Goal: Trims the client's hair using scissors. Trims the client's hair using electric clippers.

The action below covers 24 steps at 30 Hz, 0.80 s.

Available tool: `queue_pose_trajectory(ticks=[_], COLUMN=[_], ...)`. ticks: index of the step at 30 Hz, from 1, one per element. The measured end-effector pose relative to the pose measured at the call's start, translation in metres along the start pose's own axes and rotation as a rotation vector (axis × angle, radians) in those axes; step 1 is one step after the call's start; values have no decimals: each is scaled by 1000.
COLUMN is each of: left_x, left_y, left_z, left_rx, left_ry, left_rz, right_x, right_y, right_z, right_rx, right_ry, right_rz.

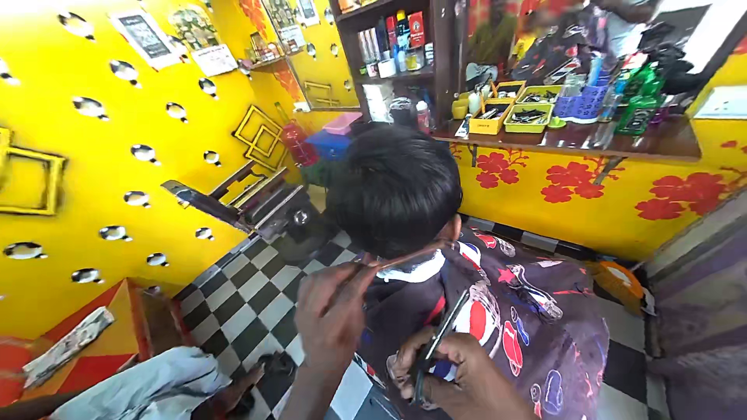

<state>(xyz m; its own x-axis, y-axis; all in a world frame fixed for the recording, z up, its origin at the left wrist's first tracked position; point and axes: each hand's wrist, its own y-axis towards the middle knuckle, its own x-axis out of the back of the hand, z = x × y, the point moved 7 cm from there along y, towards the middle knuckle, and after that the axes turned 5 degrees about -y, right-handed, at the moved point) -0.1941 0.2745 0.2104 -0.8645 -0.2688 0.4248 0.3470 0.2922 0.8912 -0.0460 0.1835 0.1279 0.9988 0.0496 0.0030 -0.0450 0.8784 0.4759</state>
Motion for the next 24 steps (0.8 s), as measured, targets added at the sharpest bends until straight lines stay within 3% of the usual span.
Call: queue_pose_trajectory(ticks=[3, 6, 9, 19, 24], left_x=[-22, -2, 16, -12, -34], left_y=[-8, 3, 31, 72, 62], left_z=[19, 28, 44, 60, 74], left_rx=[-117, -193, -132, -316, -411], left_ry=[-110, -312, -440, -520, -464], left_rz=[115, 15, -54, 5, 66], right_x=[-7, -21, -37, -46, -29], right_y=[-11, -23, -37, -69, -19], right_z=[4, 13, 14, 18, 39], right_rx=[-41, -64, -81, -176, -62], right_ry=[-88, -126, -167, -271, -213], right_rz=[-127, -201, -274, -464, -493])
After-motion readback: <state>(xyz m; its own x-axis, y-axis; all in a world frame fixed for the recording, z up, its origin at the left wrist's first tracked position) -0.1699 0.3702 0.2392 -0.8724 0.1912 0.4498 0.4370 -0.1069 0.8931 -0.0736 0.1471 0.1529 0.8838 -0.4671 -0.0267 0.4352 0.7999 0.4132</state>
